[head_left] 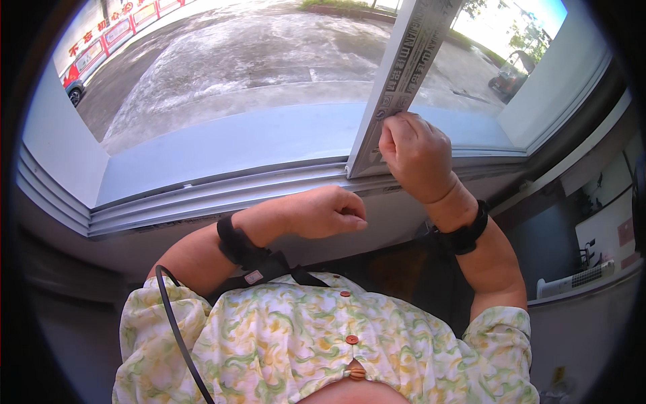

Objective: The recorder is adjusting a component of a window frame and then sweeps the floor with a broom.

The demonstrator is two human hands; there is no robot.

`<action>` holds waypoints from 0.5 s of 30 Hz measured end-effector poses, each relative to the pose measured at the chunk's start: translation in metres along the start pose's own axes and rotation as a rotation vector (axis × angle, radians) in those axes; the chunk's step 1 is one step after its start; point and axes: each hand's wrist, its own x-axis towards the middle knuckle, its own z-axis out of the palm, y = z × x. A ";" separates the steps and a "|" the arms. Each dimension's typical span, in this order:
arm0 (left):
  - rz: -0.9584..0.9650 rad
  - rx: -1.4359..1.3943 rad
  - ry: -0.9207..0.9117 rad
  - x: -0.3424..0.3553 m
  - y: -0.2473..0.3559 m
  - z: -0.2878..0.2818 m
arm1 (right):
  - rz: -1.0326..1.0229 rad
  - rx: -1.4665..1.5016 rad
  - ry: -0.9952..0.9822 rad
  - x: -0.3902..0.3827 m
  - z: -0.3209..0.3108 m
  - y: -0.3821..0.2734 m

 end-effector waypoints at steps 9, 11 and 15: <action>-0.010 -0.495 0.362 0.012 0.014 -0.014 | 0.386 0.195 -0.177 -0.018 -0.029 -0.001; -0.009 -0.531 0.370 0.017 0.021 -0.016 | 0.481 0.323 -0.171 -0.036 -0.020 -0.002; -0.004 -0.374 0.410 0.022 0.021 -0.008 | 0.643 0.631 -0.128 -0.048 -0.009 -0.002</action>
